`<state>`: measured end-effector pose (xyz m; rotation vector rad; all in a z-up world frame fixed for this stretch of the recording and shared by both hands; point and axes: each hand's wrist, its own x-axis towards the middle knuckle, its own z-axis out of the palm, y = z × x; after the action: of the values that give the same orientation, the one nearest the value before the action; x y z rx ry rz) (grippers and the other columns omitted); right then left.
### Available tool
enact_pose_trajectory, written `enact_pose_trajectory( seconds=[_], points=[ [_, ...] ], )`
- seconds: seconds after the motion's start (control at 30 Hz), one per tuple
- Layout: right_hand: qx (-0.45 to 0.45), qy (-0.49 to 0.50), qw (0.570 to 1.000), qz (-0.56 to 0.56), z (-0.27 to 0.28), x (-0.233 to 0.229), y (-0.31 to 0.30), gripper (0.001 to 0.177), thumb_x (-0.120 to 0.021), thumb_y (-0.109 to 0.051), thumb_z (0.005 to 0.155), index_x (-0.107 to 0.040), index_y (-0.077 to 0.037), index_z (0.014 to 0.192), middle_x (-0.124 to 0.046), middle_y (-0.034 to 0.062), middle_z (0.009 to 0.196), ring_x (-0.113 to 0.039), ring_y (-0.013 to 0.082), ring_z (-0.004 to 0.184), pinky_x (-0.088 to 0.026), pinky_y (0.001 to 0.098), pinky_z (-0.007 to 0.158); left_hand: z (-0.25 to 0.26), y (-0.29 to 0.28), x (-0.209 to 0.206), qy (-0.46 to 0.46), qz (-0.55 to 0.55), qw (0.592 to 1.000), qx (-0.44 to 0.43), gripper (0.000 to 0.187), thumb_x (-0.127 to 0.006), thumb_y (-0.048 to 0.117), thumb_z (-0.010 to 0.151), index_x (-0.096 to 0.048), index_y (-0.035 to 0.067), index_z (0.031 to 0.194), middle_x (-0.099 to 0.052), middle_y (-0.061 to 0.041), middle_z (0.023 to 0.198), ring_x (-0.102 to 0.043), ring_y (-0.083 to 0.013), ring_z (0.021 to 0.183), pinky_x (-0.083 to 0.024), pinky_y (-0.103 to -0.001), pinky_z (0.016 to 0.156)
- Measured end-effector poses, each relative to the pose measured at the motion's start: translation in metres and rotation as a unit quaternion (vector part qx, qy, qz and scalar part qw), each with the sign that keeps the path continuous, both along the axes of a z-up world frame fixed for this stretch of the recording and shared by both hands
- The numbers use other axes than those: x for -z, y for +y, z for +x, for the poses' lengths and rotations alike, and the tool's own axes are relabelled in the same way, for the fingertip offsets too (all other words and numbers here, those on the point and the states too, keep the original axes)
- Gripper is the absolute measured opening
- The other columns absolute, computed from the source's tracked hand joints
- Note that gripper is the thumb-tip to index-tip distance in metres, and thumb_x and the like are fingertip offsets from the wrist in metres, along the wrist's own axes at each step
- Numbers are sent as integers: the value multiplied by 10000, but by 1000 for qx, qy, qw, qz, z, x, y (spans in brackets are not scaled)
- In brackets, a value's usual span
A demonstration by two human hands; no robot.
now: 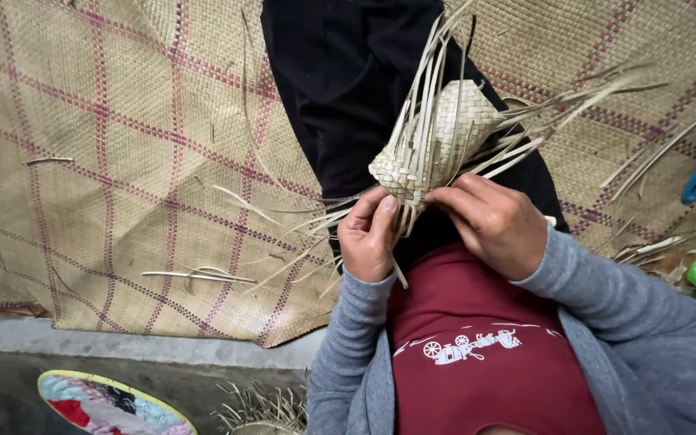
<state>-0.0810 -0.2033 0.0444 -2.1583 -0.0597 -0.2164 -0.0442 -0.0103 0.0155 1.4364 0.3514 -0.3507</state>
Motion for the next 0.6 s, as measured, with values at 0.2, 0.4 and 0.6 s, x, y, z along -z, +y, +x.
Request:
enact_pose_trajectory(
  seconds=[0.2,0.4,0.6],
  points=[
    [-10,26,998,-52,-1,-4,-3,185,-630,-25,986,-725,-103,1124,-575,75,826,-659,297,752,-562,395,600,0,0,-4,-67,87,991,75,204,-790,22,915,-787,-27,1113,-780,-152,923,-648,-120,914,-594,-365,829],
    [0,32,999,-22,3,-3,-1,154,-651,-27,985,-727,-119,1082,-596,41,808,-669,269,743,-569,370,600,-2,5,-5,-89,107,985,102,209,-789,27,916,-785,-31,1118,-774,-148,924,-662,-128,938,-592,-382,859],
    [-25,45,997,60,4,14,-8,130,-670,-36,984,-738,-106,1070,-658,52,835,-707,280,769,-584,356,635,10,-1,-10,-108,97,984,108,176,-765,11,931,-780,-35,1101,-765,-135,936,-639,-123,914,-582,-384,839]
  ],
)
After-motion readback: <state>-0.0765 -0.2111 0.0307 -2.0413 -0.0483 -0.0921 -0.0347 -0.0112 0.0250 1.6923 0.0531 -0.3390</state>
